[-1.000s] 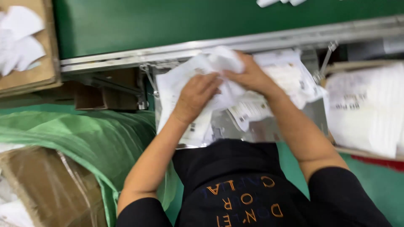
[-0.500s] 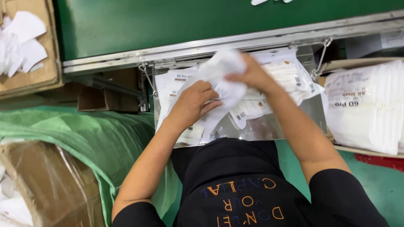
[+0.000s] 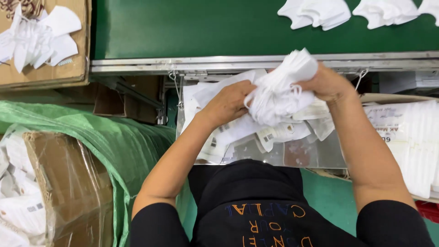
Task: Packaging white face masks into labeled plastic bags at a factory workstation conveyor belt.
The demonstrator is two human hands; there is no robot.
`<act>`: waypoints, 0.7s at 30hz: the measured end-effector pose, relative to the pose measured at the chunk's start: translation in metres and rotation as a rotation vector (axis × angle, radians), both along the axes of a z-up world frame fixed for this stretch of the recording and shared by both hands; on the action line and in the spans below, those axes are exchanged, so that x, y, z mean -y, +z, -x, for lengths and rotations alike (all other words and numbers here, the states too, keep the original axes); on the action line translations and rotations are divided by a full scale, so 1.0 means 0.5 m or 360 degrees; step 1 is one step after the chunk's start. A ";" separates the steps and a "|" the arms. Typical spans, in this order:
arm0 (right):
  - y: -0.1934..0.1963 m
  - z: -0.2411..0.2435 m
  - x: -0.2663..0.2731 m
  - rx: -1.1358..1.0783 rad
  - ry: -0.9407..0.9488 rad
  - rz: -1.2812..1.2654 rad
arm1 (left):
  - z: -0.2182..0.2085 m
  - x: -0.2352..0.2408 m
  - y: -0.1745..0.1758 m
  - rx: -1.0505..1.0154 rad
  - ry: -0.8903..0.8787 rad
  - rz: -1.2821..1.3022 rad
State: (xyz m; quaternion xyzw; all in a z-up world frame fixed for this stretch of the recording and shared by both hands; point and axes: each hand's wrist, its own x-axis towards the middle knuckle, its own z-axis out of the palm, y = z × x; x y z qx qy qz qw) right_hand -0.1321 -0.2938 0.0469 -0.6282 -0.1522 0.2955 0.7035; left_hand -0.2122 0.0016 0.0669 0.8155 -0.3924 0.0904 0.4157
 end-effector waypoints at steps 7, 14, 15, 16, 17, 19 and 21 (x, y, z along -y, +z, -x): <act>-0.025 0.010 -0.091 0.0801 0.0139 0.0735 | 0.045 0.020 -0.037 -0.0008 -0.0073 -0.0092; 0.093 0.002 -0.133 0.0845 0.0320 0.0784 | 0.054 0.014 -0.073 0.0214 0.0419 0.0085; 0.101 -0.007 -0.118 0.0509 0.0592 0.0579 | 0.059 0.010 -0.086 0.0131 0.0387 0.0114; 0.075 0.002 -0.111 0.0508 0.0598 0.0577 | 0.073 0.018 -0.087 0.0129 0.0393 0.0113; 0.057 -0.002 -0.106 0.0462 0.0503 0.0536 | 0.071 0.025 -0.083 0.0163 0.0416 0.0117; 0.019 -0.009 -0.086 0.0468 0.0401 0.0497 | 0.064 0.037 -0.096 0.0250 0.0438 0.0126; -0.017 -0.031 -0.067 0.1428 0.0456 0.0810 | 0.038 0.038 -0.126 0.0375 0.0515 0.0035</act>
